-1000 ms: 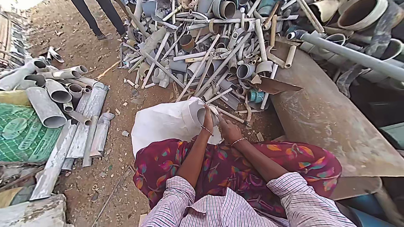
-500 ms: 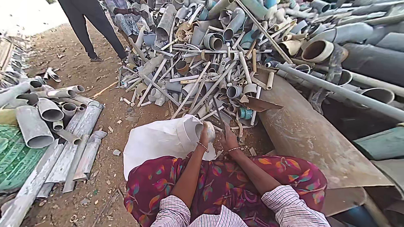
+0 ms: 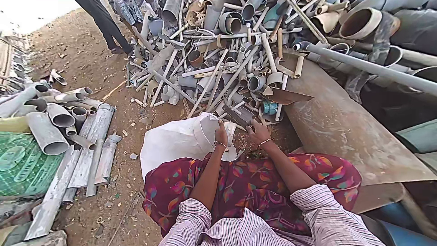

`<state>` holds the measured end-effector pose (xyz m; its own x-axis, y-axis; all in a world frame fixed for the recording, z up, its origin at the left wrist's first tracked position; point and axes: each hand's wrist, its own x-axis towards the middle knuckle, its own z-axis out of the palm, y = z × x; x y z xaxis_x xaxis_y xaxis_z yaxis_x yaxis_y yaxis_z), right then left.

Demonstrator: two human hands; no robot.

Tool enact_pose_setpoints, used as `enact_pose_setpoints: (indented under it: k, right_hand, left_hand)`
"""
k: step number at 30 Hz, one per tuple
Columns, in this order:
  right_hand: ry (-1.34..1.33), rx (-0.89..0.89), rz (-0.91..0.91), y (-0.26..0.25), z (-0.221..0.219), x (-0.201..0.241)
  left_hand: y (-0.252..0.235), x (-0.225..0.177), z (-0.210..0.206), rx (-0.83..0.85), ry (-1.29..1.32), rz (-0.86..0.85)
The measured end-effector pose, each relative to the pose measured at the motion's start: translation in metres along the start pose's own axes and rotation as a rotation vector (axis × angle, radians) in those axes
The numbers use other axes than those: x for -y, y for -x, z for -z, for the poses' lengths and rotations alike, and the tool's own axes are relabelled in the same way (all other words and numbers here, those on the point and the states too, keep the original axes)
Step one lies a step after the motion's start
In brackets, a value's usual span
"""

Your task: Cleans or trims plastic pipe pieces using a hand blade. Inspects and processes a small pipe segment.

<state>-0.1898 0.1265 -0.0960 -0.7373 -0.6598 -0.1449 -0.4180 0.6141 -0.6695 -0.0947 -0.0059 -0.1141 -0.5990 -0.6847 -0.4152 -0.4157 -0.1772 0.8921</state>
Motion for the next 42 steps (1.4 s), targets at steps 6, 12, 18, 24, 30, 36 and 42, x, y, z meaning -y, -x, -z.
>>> enact_pose_setpoints:
  k: [6,12,18,24,30,36,42]
  right_hand:
    - [0.156,0.213,-0.023,0.009,-0.002,0.016]
    - [0.156,0.238,-0.071,0.01,-0.006,0.02]
    - [0.086,0.242,-0.033,0.013,-0.002,0.023]
    - [0.078,0.189,-0.024,0.019,-0.003,0.028]
    - [0.072,0.186,-0.049,0.01,-0.01,0.016]
    - [0.051,0.146,-0.039,0.008,-0.017,0.01]
    - [-0.008,0.135,-0.001,0.007,-0.006,0.004]
  left_hand:
    - [-0.006,0.001,-0.001,-0.196,-0.306,-0.111]
    - [-0.006,0.008,0.004,-0.275,-0.262,-0.174]
    - [-0.011,0.011,0.005,-0.348,-0.223,-0.285]
    - [-0.011,0.011,0.004,-0.385,-0.243,-0.31]
    - [-0.011,0.015,0.003,-0.374,-0.267,-0.312]
    - [-0.009,0.016,0.002,-0.377,-0.307,-0.302]
    - [-0.009,0.007,0.005,-0.413,-0.253,-0.309]
